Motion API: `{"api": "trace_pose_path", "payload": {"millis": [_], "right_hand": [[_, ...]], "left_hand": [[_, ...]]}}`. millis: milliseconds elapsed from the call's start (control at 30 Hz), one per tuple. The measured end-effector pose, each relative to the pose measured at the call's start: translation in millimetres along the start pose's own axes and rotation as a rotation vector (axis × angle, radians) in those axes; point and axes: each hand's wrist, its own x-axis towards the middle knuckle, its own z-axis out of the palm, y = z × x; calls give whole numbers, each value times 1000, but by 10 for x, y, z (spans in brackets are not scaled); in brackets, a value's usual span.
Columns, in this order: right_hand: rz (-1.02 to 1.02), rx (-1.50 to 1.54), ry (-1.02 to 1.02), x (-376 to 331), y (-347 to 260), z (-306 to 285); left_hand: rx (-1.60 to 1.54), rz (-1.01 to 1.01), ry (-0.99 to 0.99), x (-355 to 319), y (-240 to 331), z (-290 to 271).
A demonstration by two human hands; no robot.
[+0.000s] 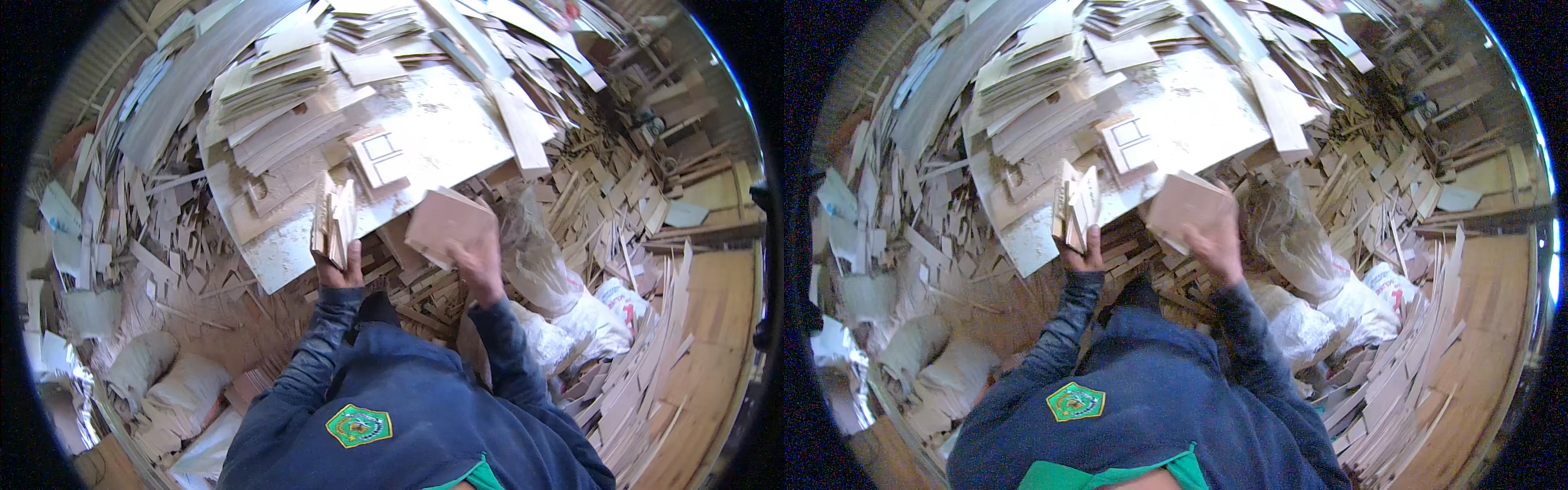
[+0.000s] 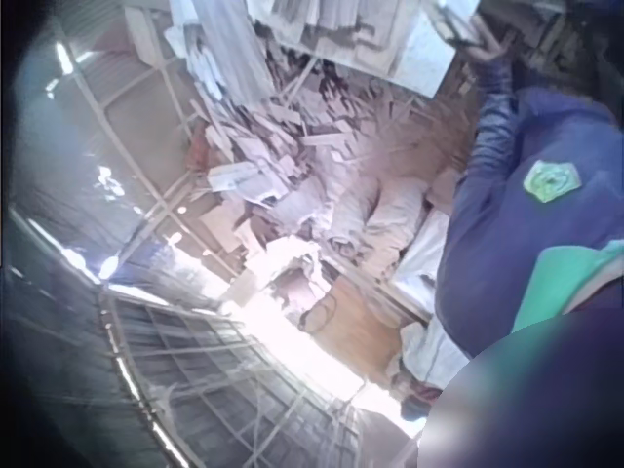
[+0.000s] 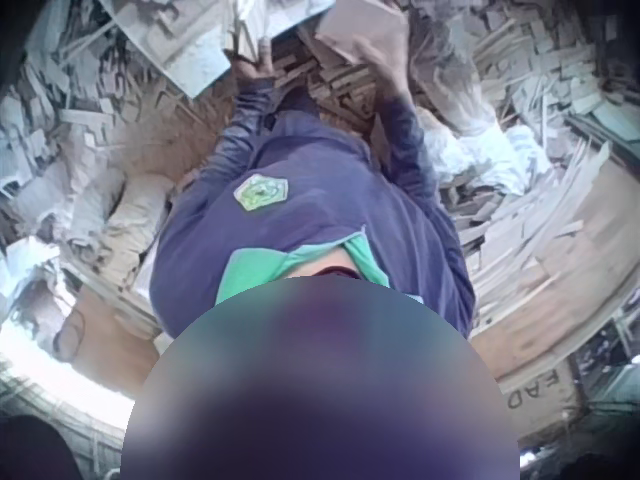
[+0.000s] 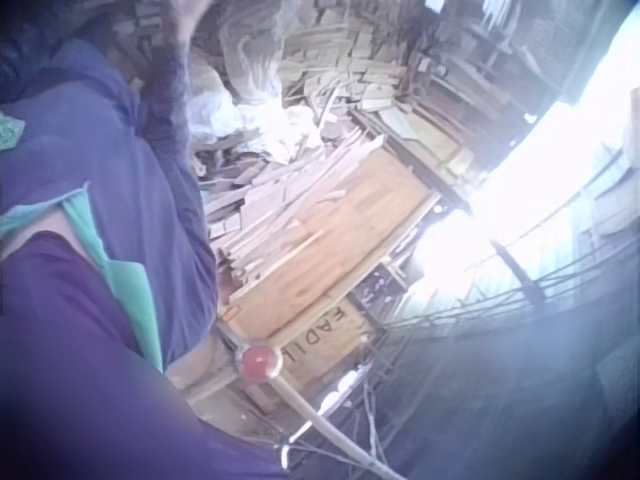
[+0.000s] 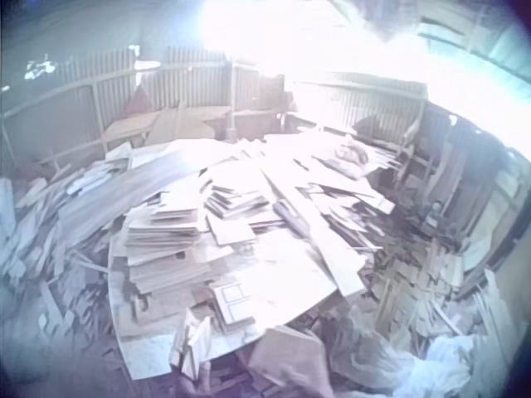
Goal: The person walks through a cluttered workshop and begins sorting small wooden pieces from a large sack. They repeatedly pick up handfuls of wood, separate them, and place them into a pile on a nearby table.
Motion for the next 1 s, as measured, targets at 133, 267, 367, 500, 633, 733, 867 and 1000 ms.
{"api": "trace_pose_path", "payload": {"millis": [133, 267, 367, 500, 633, 733, 867, 1000], "right_hand": [[289, -308, -405, 611, -169, 1001], [133, -420, -475, 772, -26, 1665], [0, -428, -471, 679, 95, 1775], [-40, -418, -499, 597, 106, 1701], [-52, -243, -512, 510, 79, 1602], [-21, -140, -494, 388, 173, 1555], [-93, -167, -643, 279, 383, 1420], [-149, -61, -854, 444, 473, 1289]], "left_hand": [[93, -12, 106, 281, -572, -121], [-138, -192, -5, 134, -661, -261], [-199, -117, 15, 120, -604, -393], [-277, -161, 25, 206, -535, -395], [-314, -220, 44, 282, -460, -339], [-346, -264, 80, 333, -373, -330], [-198, -224, 163, 376, -211, -215], [-42, -292, 243, 395, -36, 24]]}}
